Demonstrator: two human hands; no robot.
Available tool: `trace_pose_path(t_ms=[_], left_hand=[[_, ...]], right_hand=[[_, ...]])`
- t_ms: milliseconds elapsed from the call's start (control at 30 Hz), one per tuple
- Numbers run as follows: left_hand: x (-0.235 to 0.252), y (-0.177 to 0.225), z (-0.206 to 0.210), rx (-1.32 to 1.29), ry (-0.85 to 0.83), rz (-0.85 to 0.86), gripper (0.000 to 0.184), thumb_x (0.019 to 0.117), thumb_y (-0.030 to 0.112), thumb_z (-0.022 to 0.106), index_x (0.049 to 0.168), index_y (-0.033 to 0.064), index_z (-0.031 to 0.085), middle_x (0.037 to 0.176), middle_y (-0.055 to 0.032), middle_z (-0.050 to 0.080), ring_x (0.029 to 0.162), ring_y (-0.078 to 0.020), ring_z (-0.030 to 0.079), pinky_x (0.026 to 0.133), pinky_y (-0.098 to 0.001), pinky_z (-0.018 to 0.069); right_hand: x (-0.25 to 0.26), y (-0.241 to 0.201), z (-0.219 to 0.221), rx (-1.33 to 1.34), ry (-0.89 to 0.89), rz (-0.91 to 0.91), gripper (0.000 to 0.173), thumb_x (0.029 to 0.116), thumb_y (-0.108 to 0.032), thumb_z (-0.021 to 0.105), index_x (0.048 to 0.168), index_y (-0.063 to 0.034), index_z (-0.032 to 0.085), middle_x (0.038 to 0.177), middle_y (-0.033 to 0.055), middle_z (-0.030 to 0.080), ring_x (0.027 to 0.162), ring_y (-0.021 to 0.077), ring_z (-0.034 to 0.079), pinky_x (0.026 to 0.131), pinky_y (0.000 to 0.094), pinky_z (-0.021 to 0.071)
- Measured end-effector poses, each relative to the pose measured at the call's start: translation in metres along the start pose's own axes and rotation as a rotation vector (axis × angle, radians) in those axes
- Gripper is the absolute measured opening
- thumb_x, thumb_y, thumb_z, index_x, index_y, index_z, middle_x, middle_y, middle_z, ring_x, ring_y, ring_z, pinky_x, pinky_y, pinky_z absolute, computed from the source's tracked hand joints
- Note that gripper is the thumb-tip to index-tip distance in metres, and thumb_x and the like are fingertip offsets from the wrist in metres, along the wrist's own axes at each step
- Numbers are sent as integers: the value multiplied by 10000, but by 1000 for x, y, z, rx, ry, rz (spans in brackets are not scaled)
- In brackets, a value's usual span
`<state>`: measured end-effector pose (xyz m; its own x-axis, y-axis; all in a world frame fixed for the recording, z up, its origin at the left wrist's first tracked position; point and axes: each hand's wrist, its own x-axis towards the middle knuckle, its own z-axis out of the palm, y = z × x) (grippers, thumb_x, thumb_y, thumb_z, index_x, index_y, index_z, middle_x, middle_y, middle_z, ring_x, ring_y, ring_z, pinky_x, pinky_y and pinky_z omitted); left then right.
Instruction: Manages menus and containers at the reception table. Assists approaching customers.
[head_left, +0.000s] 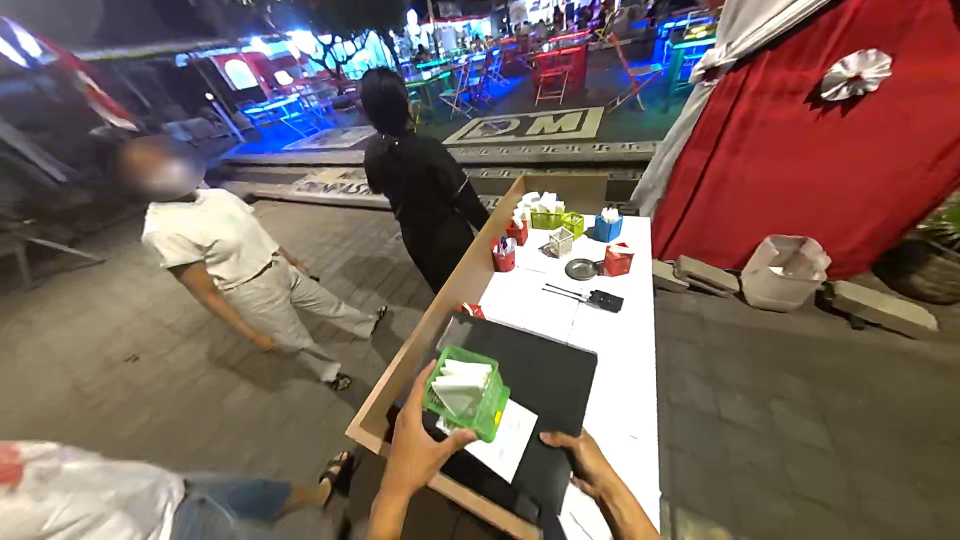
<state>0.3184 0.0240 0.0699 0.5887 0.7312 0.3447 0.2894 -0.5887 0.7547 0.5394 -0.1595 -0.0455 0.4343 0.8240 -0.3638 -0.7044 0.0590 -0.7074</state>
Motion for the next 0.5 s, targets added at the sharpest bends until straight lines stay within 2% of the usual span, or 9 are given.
trace_pose_path(t_ms=[100, 167, 267, 300, 367, 400, 500], left_hand=[[0, 27, -8, -55, 99, 98, 1289, 578, 629, 921, 1572, 61, 330, 1554, -91, 469, 1363, -157, 523, 1114, -374, 497], [-2, 35, -15, -63, 157, 78, 1396, 536, 621, 942, 1608, 86, 227, 1572, -125, 429, 1337, -189, 541, 1083, -392, 516], [-18, 31, -26, -43, 270, 24, 1524, 462, 704, 924, 1627, 127, 128, 1530, -129, 469, 1319, -231, 543, 1021, -420, 541], [-29, 25, -30, -60, 325, -7, 1516, 482, 691, 925, 1629, 129, 107, 1585, -138, 403, 1386, -275, 485, 1041, -463, 528], [-63, 14, -31, -155, 456, -149, 1416, 593, 576, 919, 1633, 120, 72, 1659, -164, 241, 1461, -323, 384, 1034, -501, 530], [-81, 8, -26, -268, 502, -247, 1356, 647, 523, 902, 1632, 123, 61, 1661, -160, 225, 1454, -313, 395, 1011, -496, 545], [-127, -7, -3, -859, 449, -526, 1189, 718, 382, 883, 1612, 228, 115, 1551, -98, 432, 1305, -274, 553, 954, -521, 553]], right_hand=[[-28, -32, 27, -22, 3, -34, 499, 829, -5, 747, 1276, 22, 529, 1004, 187, 736, 875, 275, 745, 778, 461, 642], [-37, -41, 42, -18, 1, -47, 469, 835, 5, 736, 1259, 27, 537, 989, 186, 737, 861, 269, 745, 770, 453, 643], [-43, -35, 55, 14, -2, -36, 455, 831, 9, 734, 1239, 37, 536, 974, 194, 735, 846, 276, 747, 753, 455, 646], [-45, -32, 59, 26, -8, -27, 448, 831, 8, 733, 1234, 40, 539, 973, 195, 735, 844, 276, 747, 755, 457, 646], [-49, -26, 66, 31, -24, -4, 430, 831, 4, 732, 1220, 43, 553, 971, 195, 736, 846, 274, 747, 758, 459, 646], [-50, -22, 71, 32, -31, 9, 426, 828, 2, 733, 1213, 41, 556, 968, 193, 736, 843, 272, 748, 755, 459, 647], [-54, -6, 83, 40, -71, 60, 418, 822, -2, 738, 1200, 40, 563, 969, 190, 736, 848, 269, 747, 763, 460, 646]])
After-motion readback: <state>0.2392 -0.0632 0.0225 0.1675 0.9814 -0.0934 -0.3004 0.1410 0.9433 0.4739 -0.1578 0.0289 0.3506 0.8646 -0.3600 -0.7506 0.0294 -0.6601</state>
